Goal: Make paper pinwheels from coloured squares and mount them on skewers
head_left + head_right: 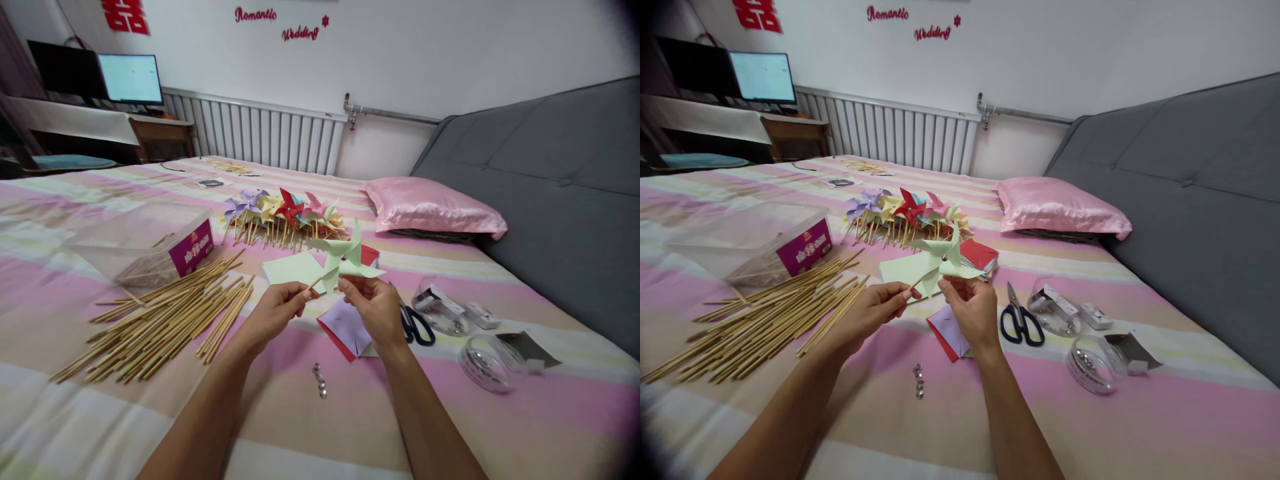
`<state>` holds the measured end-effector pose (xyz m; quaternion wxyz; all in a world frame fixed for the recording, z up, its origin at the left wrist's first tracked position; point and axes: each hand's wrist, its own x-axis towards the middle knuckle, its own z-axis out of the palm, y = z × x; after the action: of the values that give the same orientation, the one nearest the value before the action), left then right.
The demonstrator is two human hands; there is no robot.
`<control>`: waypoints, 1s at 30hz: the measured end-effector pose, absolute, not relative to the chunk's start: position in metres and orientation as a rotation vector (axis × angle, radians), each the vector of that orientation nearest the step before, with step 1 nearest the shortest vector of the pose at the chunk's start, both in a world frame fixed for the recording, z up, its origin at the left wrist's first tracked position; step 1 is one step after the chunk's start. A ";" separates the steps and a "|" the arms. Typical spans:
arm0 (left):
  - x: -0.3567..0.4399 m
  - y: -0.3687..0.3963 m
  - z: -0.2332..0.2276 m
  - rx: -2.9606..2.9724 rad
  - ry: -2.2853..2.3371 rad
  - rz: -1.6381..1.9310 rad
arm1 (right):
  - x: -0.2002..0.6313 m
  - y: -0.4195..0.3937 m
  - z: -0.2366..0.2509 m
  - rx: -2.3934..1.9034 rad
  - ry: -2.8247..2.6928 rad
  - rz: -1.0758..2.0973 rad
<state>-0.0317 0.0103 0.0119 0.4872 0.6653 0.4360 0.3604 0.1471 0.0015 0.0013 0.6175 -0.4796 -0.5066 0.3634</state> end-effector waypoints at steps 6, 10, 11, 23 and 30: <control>-0.032 0.010 0.015 1.601 1.152 0.883 | 0.157 0.004 0.006 -1.019 -0.955 0.707; -0.032 0.009 0.017 1.615 1.168 0.870 | 0.160 0.007 0.005 -1.049 -0.853 0.633; -0.032 0.009 0.017 1.620 1.164 0.866 | 0.160 0.008 0.005 -1.062 -0.841 0.629; -0.032 0.012 0.010 1.587 1.143 0.879 | 0.150 0.002 0.004 -1.134 -1.162 0.812; -0.032 0.011 0.013 1.660 1.222 0.863 | 0.160 0.008 0.004 -1.108 -0.918 0.570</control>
<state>-0.0318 0.0110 0.0130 0.4380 0.6678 0.4917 0.3471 0.1596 0.0079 0.0040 0.7154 -0.5003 -0.4144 0.2572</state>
